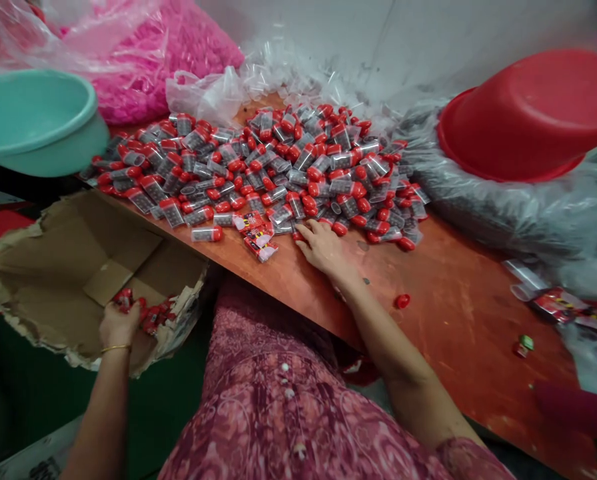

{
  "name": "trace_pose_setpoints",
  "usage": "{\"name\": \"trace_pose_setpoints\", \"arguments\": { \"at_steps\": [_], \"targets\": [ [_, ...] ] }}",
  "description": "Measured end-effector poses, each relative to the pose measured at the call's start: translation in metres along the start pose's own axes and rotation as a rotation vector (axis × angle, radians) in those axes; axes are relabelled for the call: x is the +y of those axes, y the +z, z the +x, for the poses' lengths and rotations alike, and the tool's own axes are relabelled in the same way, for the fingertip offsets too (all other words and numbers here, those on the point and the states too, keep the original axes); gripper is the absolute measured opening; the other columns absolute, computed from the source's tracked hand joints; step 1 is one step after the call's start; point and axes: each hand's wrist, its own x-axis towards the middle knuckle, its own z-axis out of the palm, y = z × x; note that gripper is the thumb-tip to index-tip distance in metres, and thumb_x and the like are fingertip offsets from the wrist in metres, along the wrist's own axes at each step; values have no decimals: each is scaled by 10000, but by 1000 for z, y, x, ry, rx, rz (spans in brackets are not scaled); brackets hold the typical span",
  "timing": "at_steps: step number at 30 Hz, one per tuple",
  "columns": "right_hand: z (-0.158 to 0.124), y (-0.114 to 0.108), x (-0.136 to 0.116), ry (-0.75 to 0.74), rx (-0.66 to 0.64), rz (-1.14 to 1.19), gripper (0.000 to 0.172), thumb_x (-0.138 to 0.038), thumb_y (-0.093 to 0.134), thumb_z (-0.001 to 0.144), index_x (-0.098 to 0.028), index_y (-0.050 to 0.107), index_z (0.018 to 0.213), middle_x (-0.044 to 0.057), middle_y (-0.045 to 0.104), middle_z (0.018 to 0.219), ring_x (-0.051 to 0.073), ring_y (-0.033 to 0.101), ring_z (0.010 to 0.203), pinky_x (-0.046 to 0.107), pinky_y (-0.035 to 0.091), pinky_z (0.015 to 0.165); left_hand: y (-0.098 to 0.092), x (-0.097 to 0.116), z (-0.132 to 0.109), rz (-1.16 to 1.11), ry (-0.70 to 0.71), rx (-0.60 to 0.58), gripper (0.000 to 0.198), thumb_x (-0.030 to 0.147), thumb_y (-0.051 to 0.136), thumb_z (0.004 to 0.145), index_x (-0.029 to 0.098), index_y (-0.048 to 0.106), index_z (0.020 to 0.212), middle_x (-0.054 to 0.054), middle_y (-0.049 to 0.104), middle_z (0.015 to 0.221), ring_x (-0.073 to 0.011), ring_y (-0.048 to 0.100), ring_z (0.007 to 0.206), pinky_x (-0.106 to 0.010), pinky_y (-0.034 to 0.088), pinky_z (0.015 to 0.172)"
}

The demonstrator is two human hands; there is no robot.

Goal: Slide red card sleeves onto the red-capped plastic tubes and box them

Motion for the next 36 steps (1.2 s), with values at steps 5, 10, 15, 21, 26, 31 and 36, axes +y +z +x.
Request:
{"name": "trace_pose_setpoints", "arguments": {
  "at_steps": [5,10,15,21,26,31,36],
  "targets": [
    [-33,9,-9,57,28,-154,352,-330,475,878,-152,591,1159,136,643,933,259,525,844,356,374,734,18,33,-26,43,344,61,274,371,533,773,208,601,983,-56,667,1088,-315,575,1102,-503,426,967],
    [-80,7,-25,150,58,-232,407,-424,461,878,-120,595,1113,134,677,839,249,549,761,342,322,687,75,125,-77,31,968,-86,405,391,391,883,179,587,1168,-117,520,1346,-270,412,1296,-464,304,1077],
    [-95,2,-31,170,116,-161,358,-392,430,901,-131,615,1062,121,691,852,228,572,753,326,316,681,102,179,-73,189,1032,-131,459,305,377,890,122,486,1296,-179,367,1450,-314,303,1355,-511,242,1081],
    [-92,-2,-31,155,232,-59,325,-370,407,919,-149,642,965,114,696,912,220,592,779,314,357,681,102,201,-36,358,1149,-247,513,468,525,806,148,580,1204,-167,489,1355,-374,354,1302,-570,242,1046],
    [-91,-4,-33,159,294,11,307,-357,417,918,-162,646,977,103,700,924,204,608,803,305,385,707,112,206,-30,482,1277,-294,314,309,431,870,191,719,827,-112,659,1062,-321,459,1201,-544,249,1034],
    [-87,-10,-32,150,307,88,284,-345,435,912,-168,648,973,93,706,892,194,617,800,297,391,702,113,205,-29,417,1248,-297,330,261,366,885,188,687,915,-96,682,1018,-281,521,1112,-531,267,1026],
    [-79,-12,-36,165,254,167,274,-318,421,913,-165,646,942,98,707,916,212,621,843,316,398,733,110,203,-26,366,1199,-213,403,328,396,865,127,587,1157,-149,594,1223,-338,400,1267,-546,225,1058]
  ]
}}
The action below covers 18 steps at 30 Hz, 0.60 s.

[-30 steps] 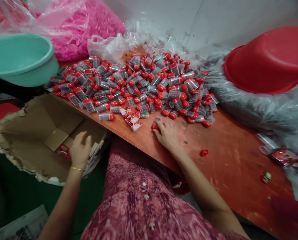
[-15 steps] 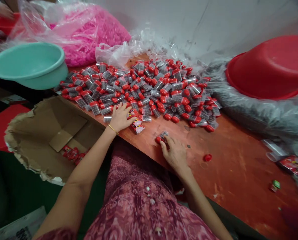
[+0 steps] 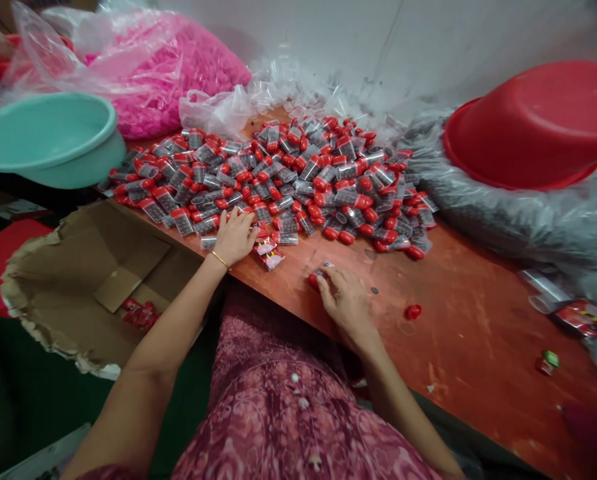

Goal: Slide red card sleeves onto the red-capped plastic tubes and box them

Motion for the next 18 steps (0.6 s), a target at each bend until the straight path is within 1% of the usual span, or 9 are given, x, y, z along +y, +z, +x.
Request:
{"name": "trace_pose_setpoints", "arguments": {
  "at_steps": [2,4,7,10,12,14,16,18],
  "targets": [
    [1,2,-2,6,-18,17,274,-317,417,912,-170,645,943,101,705,929,218,619,858,327,401,748,2,-3,2,11,-67,17,417,394,483,816,113,629,1087,-182,537,1286,-395,333,1308,-590,190,1060],
    [1,4,-3,6,-21,20,276,-325,418,909,-175,646,949,101,705,932,221,619,865,333,399,751,5,-6,6,-1,-89,12,344,378,551,772,129,670,976,-185,510,1315,-414,302,1325,-614,171,1060],
    [0,6,-3,3,-21,16,272,-328,427,905,-176,648,955,97,707,926,218,621,856,339,396,754,10,-9,10,-61,-93,33,192,281,574,758,163,682,865,-152,498,1349,-385,288,1347,-613,149,1072],
    [3,4,-4,8,-19,46,266,-319,431,900,-175,650,946,99,704,923,219,621,864,344,408,764,9,-5,11,-153,-161,126,165,265,552,786,177,679,844,-123,510,1353,-352,313,1344,-597,156,1077],
    [9,3,-7,10,-7,123,272,-324,433,896,-168,641,975,103,697,926,218,618,874,348,428,776,3,3,9,-245,-193,155,172,283,554,794,176,678,845,-116,576,1282,-335,393,1299,-575,216,1061],
    [20,2,-13,21,15,250,304,-343,440,890,-158,608,1065,104,681,952,204,612,859,344,453,780,-8,15,5,-354,-135,133,167,296,570,789,177,679,832,-100,660,1149,-305,491,1217,-528,276,1041],
    [32,2,-20,46,32,395,368,-368,460,878,-155,559,1161,103,660,995,185,603,821,330,475,756,-19,30,-1,-463,-2,70,158,300,588,776,185,685,822,-75,706,1019,-266,570,1106,-460,343,1001],
    [42,3,-26,68,16,525,384,-390,487,861,-169,564,1164,93,653,1007,174,598,797,314,485,726,-28,46,-9,-558,106,-16,158,304,591,768,194,693,816,-55,714,917,-229,613,963,-388,416,902]
  ]
}}
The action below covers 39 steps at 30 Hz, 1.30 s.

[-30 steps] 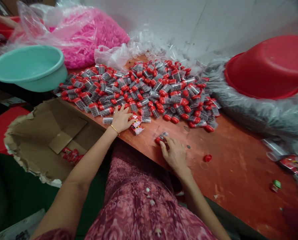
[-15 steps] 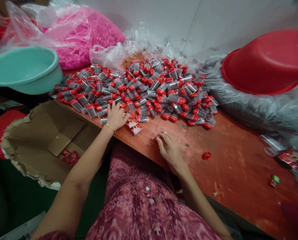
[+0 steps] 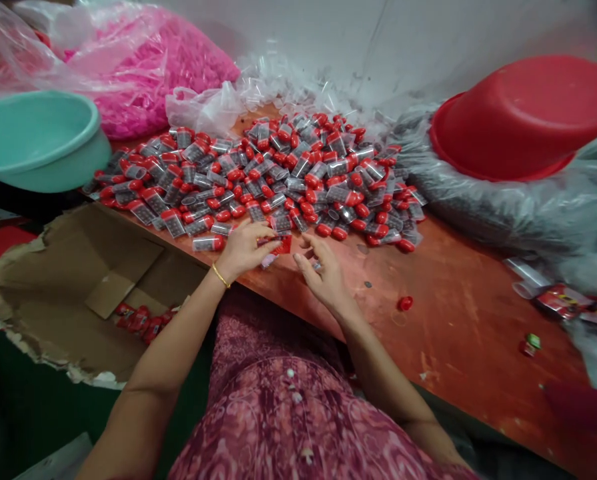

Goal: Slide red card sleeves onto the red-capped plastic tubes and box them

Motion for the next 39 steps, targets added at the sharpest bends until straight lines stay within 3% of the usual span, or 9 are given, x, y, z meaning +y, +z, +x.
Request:
{"name": "trace_pose_setpoints", "arguments": {
  "at_steps": [6,11,16,23,27,31,33,36,39],
  "targets": [
    [-2,2,-1,69,-28,118,275,-362,486,860,-200,652,712,10,622,633,142,544,589,264,417,580,20,28,-20,-287,-212,-41,190,337,633,708,170,643,619,10,583,571,-122,493,567,-247,388,570],
    [-18,2,6,167,133,130,416,-448,461,867,-203,491,532,-31,434,496,110,398,495,240,320,485,41,36,-43,-844,-451,-6,309,462,673,678,153,670,698,-24,658,692,-133,569,653,-252,446,633],
    [-24,10,7,239,236,220,348,-431,468,862,-197,523,611,-28,471,576,114,432,553,242,364,534,58,53,-64,-1141,-723,72,455,553,734,565,151,650,762,-33,662,752,-101,600,608,-209,460,570],
    [-33,19,6,320,190,377,258,-384,463,857,-185,611,782,4,601,691,135,530,641,258,441,610,66,57,-60,-1116,-710,197,463,488,733,598,164,637,915,-9,634,756,-85,558,597,-206,464,579],
    [-24,-11,9,153,-190,314,290,-407,475,852,-181,633,762,12,627,685,138,553,639,253,447,599,48,45,-54,-813,-479,207,390,416,665,683,183,653,995,-68,663,1022,-155,603,849,-258,474,737],
    [-10,-38,9,0,-638,193,287,-404,504,844,-174,642,740,5,613,635,123,538,588,240,428,578,27,42,-52,-428,-253,-312,149,316,648,690,177,676,643,5,621,604,-119,512,572,-225,384,551],
    [-10,-38,9,52,-555,214,291,-427,497,844,-180,642,796,16,632,694,131,558,633,246,442,601,27,44,-53,-343,-252,-362,251,307,631,696,166,588,493,40,479,455,-91,403,479,-223,293,488],
    [-21,-23,11,218,-198,341,339,-492,482,831,-196,613,929,38,644,828,150,580,728,267,471,646,40,47,-57,-432,-364,-113,314,345,629,691,156,522,464,48,431,463,-82,369,488,-225,263,491],
    [-38,-5,10,330,-75,502,367,-513,554,772,-204,594,966,35,642,845,146,574,692,266,477,622,59,49,-61,-691,-504,136,311,407,624,698,157,559,523,33,500,509,-93,422,519,-228,328,525]
  ]
}}
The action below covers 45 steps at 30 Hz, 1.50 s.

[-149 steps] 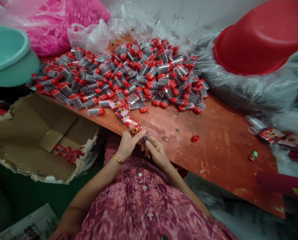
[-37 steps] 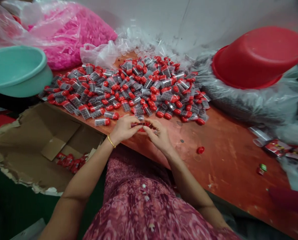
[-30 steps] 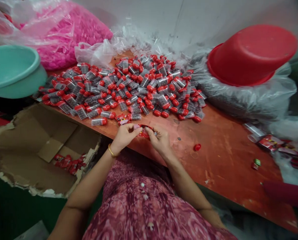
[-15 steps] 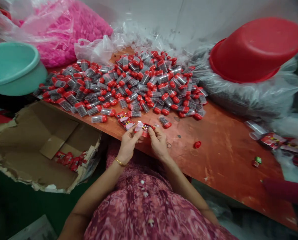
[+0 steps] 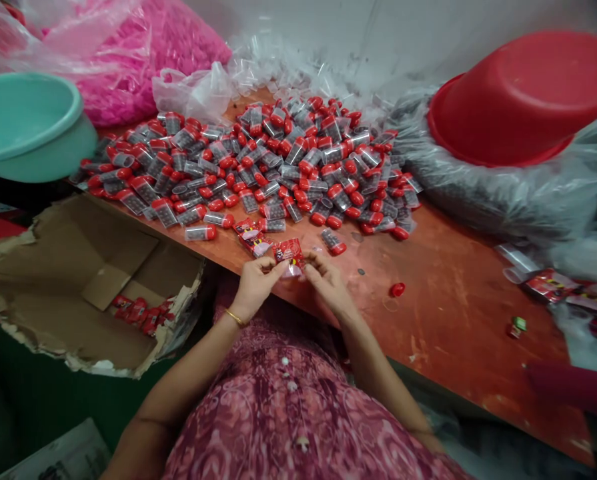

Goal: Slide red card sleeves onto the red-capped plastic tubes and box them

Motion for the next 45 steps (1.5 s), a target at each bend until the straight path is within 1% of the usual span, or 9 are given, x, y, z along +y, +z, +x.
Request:
{"name": "trace_pose_setpoints", "arguments": {
  "at_steps": [7,13,16,22,26,29,33,39,45],
  "targets": [
    [-13,18,7,18,98,-12,297,-444,525,800,-198,533,634,-31,485,568,110,431,540,234,387,530,16,-6,-13,-298,-137,116,279,424,733,605,158,654,608,-1,647,614,-120,550,600,-252,452,629],
    [-15,17,14,-78,-11,-164,304,-416,453,843,-195,490,637,-37,444,572,101,400,537,222,355,522,3,0,-21,-482,-412,43,406,435,820,462,131,706,706,-24,684,659,-111,588,605,-229,476,593],
    [-18,16,12,-81,-83,-215,312,-399,406,872,-193,497,655,-32,454,571,103,414,526,218,355,501,-2,-1,-22,-499,-425,74,412,416,842,418,122,699,669,-12,673,622,-90,573,561,-210,472,564],
    [3,-35,-1,-266,-117,-727,210,-218,391,868,-186,590,925,73,641,890,200,579,831,345,450,755,-12,1,-17,-527,-459,168,458,439,854,348,114,673,615,13,644,563,-66,550,500,-189,471,510],
    [31,-70,-1,-424,-346,-1032,434,-130,476,770,-167,522,1199,112,584,1228,276,492,1140,463,364,968,-19,3,-11,-559,-504,145,472,448,857,341,114,642,597,11,634,529,-73,560,472,-192,482,495],
    [41,-75,-1,-406,-470,-1143,436,-186,516,797,-175,506,1233,102,587,1244,294,466,1163,468,365,953,-21,2,-9,-599,-528,143,438,413,863,381,120,622,600,12,631,528,-75,559,462,-193,482,479],
    [39,-72,1,-362,-458,-1248,253,-275,539,828,-187,597,1058,118,642,1108,296,512,1050,430,387,844,-22,-1,-8,-665,-562,134,404,378,861,430,129,620,638,17,633,538,-78,563,460,-193,486,469],
    [12,-76,5,-334,-319,-1085,188,-283,571,774,-173,590,925,88,640,834,240,557,799,383,424,760,-20,0,-6,-681,-598,136,391,366,861,439,135,602,619,16,633,532,-83,567,455,-197,496,461],
    [-20,-69,-22,-417,-276,-683,284,-299,552,813,-218,548,1085,59,671,981,206,626,868,329,489,752,-12,4,-9,-627,-565,94,452,429,860,377,131,611,609,12,640,544,-81,572,469,-188,492,472]
  ]
}}
